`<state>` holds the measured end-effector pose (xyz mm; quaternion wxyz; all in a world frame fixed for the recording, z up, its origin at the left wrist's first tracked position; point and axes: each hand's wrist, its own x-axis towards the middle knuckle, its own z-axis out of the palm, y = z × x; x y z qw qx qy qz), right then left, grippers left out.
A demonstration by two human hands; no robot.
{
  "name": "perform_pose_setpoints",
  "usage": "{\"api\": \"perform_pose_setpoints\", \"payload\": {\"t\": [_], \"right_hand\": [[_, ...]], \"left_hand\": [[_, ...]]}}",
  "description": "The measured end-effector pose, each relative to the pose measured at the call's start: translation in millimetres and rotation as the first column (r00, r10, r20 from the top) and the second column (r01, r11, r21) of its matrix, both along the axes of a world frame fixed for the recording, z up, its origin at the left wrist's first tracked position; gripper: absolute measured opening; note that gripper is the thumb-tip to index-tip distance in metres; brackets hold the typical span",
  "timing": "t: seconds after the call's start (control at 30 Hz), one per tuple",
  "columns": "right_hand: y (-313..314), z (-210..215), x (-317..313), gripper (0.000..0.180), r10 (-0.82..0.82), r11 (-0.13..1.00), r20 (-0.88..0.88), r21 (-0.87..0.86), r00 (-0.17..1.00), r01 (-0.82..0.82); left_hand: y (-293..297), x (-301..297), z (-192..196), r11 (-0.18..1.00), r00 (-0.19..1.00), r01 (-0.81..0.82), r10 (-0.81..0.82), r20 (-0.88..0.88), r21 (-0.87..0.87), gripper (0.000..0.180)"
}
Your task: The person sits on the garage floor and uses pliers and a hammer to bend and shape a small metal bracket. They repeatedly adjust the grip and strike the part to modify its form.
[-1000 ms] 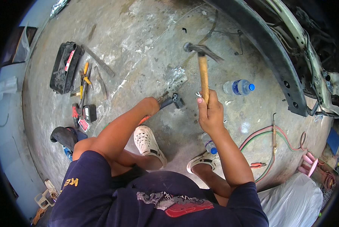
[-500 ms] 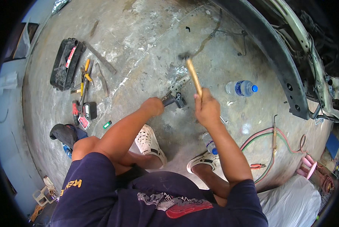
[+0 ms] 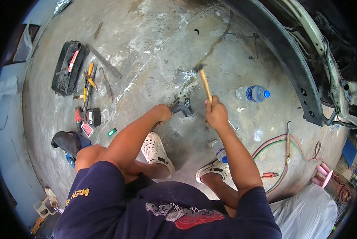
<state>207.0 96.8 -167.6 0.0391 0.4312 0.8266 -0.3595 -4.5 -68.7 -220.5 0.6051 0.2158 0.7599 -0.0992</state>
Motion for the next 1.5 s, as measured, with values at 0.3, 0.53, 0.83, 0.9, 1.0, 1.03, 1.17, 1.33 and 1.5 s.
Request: {"api": "perform_pose_setpoints", "payload": {"t": [0.3,0.53,0.83,0.9,1.0,1.03,1.17,1.33,1.5], "right_hand": [[-21,5,6,0.028,-0.114,0.982,-0.284,0.116,0.952,0.152],[-12,-8,32,0.031,-0.035,0.999,0.047,-0.012,0.998,0.036],[45,14,42,0.03,-0.154,0.988,-0.097,-0.047,0.983,0.15],[40,14,39,0.031,-0.104,0.992,-0.069,-0.077,0.992,0.099],[30,6,35,0.032,-0.043,0.99,-0.048,-0.14,0.998,0.036],[25,5,36,0.032,-0.035,0.988,-0.047,-0.154,0.998,0.027],[9,2,37,0.032,-0.009,0.981,-0.032,-0.192,0.999,0.002],[1,-6,38,0.029,0.025,0.99,-0.056,-0.138,0.998,-0.033],[-6,10,17,0.028,-0.017,0.983,-0.1,-0.181,0.995,-0.002]], "left_hand": [[9,-9,8,0.983,0.985,0.174,-0.174,-0.013,0.058,0.044],[-20,9,22,0.971,0.952,0.101,-0.032,-0.303,0.216,0.041],[-48,-2,64,0.737,0.782,0.501,-0.161,-0.602,0.454,0.046],[-66,3,45,0.749,0.757,0.533,-0.215,-0.617,0.393,0.042],[-82,24,15,0.778,0.76,0.502,-0.189,-0.621,0.378,0.032],[-82,35,13,0.791,0.781,0.46,-0.145,-0.607,0.403,0.028],[-61,58,5,0.909,0.862,0.219,-0.011,-0.506,0.354,0.021],[-44,50,14,0.887,0.913,0.237,-0.064,-0.403,0.397,0.026],[-28,42,22,0.925,0.936,0.191,-0.071,-0.345,0.328,0.032]]}}
